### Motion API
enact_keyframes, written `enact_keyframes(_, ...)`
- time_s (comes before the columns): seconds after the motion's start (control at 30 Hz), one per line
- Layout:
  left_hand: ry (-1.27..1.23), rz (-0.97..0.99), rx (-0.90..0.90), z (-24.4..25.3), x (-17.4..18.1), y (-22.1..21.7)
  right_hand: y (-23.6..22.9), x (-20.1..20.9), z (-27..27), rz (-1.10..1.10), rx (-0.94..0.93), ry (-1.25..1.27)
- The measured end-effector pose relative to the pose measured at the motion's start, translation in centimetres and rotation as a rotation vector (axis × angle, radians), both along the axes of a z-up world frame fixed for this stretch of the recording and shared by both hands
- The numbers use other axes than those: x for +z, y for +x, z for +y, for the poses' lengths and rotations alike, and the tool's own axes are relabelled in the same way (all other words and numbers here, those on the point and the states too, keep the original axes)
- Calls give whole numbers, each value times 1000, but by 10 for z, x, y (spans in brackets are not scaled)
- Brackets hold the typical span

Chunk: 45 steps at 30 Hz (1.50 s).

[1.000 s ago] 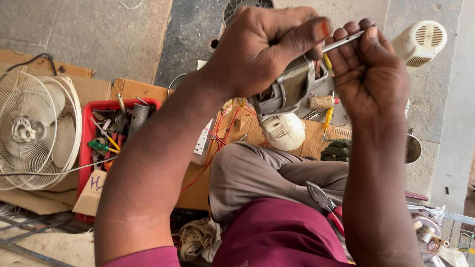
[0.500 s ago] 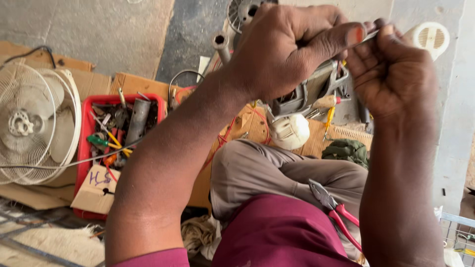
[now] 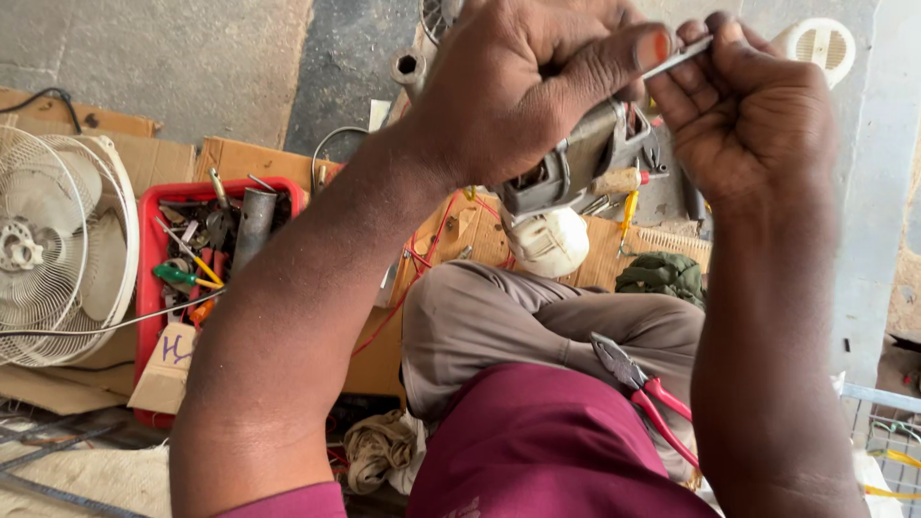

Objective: The person disassembles and repairs a fan motor by removing the metal casing, pulling out the rotor shaft, and inspecting the internal copper windings and components.

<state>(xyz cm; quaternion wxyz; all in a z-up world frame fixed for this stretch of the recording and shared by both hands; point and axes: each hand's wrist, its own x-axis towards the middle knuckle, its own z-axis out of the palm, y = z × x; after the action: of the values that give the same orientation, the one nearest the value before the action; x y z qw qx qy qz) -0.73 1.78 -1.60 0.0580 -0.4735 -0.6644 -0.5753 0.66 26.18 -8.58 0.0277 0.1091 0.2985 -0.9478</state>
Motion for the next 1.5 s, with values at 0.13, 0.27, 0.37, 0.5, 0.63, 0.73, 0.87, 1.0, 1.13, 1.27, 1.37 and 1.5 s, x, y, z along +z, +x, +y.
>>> enact_keyframes(0.13,-119,-30,151,-4,0,-3,2,-1,-9,-4,-10,72)
enact_keyframes(0.27,-120,12,165,-8,1,-4,2,3,-15,51,-5,31)
enact_keyframes(0.37,-58,27,39,-14,5,-3,-2,10,-18,-6,-9,100)
enact_keyframes(0.5,-152,-55,98,-21,7,0,-7,10,-20,-14,40,92)
enact_keyframes(0.63,-127,-77,147,-25,12,8,-17,22,-30,-154,-14,208)
enact_keyframes(0.73,-107,-55,152,-24,18,6,-21,34,-36,-270,-46,242)
enact_keyframes(0.87,-263,-86,264,-23,23,9,-27,29,-25,-263,42,295)
enact_keyframes(1.0,-308,-130,310,-19,28,17,2,-27,43,-192,103,574)
enact_keyframes(1.13,-273,-94,321,-17,26,13,81,-167,122,-594,-9,1202)
enact_keyframes(1.27,-301,-235,382,-14,19,6,159,-300,143,-1085,356,1211)
enact_keyframes(1.37,-337,-294,437,-8,17,4,168,-331,149,-1136,346,1186)
enact_keyframes(1.5,-228,-105,342,1,23,3,178,-329,160,-721,837,1922)
